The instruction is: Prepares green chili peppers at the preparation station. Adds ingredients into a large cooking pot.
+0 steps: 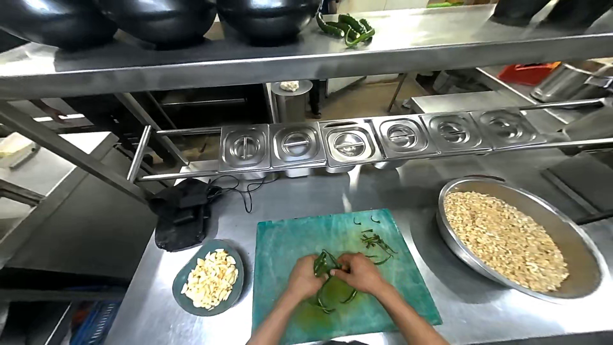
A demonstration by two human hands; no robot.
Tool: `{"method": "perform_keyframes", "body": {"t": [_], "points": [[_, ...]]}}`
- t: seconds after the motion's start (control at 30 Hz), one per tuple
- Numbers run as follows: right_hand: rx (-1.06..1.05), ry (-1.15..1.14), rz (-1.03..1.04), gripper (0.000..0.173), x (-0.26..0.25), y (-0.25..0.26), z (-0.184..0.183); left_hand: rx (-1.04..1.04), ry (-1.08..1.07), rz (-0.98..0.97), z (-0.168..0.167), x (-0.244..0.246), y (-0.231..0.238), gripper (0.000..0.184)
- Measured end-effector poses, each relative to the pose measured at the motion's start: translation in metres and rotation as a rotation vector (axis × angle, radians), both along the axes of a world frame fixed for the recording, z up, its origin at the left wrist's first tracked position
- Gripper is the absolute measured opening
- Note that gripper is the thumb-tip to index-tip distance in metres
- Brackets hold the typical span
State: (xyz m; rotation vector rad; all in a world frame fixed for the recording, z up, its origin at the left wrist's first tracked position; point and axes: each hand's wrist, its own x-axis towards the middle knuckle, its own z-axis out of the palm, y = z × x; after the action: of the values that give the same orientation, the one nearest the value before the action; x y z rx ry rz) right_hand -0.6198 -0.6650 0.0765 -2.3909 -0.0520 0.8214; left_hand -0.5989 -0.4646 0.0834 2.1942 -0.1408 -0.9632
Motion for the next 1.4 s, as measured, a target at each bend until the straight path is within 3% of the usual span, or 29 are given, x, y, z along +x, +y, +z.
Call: {"method": "perform_keyframes", "body": {"t": [0.1,0.2,0.33,0.53,0.6,0.7,0.77,0.83,0.9,0.97,1.03,1.1,1.17,1.23,1.3,1.4], "points": [[0.035,0.002,0.056,0.036,0.002,0.006,-0.002,0.028,-0.022,-0.067,-0.001,-0.004,-0.001,0.043],[0.173,-0.063,0.054,0.033,-0.003,0.005,0.007,0.118,-0.062,-0.119,0.014,-0.01,0.0,0.051],[0.319,-0.147,0.004,0.031,-0.011,0.005,0.026,0.109,-0.133,-0.162,0.039,-0.014,0.006,0.042],[0.381,-0.213,0.101,0.029,-0.008,0.0,0.047,0.096,-0.272,-0.272,0.062,-0.012,0.008,0.038],[0.522,-0.199,0.004,0.025,-0.008,-0.005,0.044,-0.031,-0.349,-0.271,0.058,-0.011,0.012,0.034],[0.9,-0.044,-0.238,0.011,-0.016,-0.009,0.024,-0.171,-0.418,-0.31,0.049,-0.009,0.018,0.031],[1.121,0.048,-0.309,0.015,-0.025,-0.007,0.011,-0.176,-0.393,-0.369,0.04,-0.004,0.019,0.035],[1.203,0.13,-0.439,0.021,-0.033,-0.003,0.01,-0.155,-0.34,-0.365,0.031,-0.001,0.023,0.038],[1.12,0.213,-0.651,0.026,-0.039,0.0,0.011,-0.138,-0.276,-0.281,0.026,0.001,0.03,0.038],[0.882,0.207,-0.728,0.018,-0.043,0.001,0.003,-0.137,-0.207,-0.155,0.024,0.005,0.037,0.04],[0.462,0.098,-0.559,0.016,-0.05,0.005,-0.006,-0.178,-0.15,0.038,0.02,0.004,0.043,0.043],[0.026,0.071,-0.287,0.048,-0.049,0.014,-0.001,-0.252,-0.091,0.262,0.013,-0.002,0.043,0.046],[-0.213,0.139,-0.132,0.056,-0.047,0.028,0.006,-0.355,-0.058,0.451,0.001,-0.015,0.039,0.044],[-0.246,0.148,-0.121,0.044,-0.045,0.034,0.01,-0.466,-0.009,0.598,-0.01,-0.031,0.034,0.042],[-0.143,0.09,-0.196,0.039,-0.046,0.032,0.012,-0.549,0.03,0.704,-0.018,-0.046,0.031,0.041],[0.053,-0.029,-0.212,0.036,-0.053,0.032,0.015,-0.655,0.113,0.716,-0.019,-0.058,0.027,0.044]]}}
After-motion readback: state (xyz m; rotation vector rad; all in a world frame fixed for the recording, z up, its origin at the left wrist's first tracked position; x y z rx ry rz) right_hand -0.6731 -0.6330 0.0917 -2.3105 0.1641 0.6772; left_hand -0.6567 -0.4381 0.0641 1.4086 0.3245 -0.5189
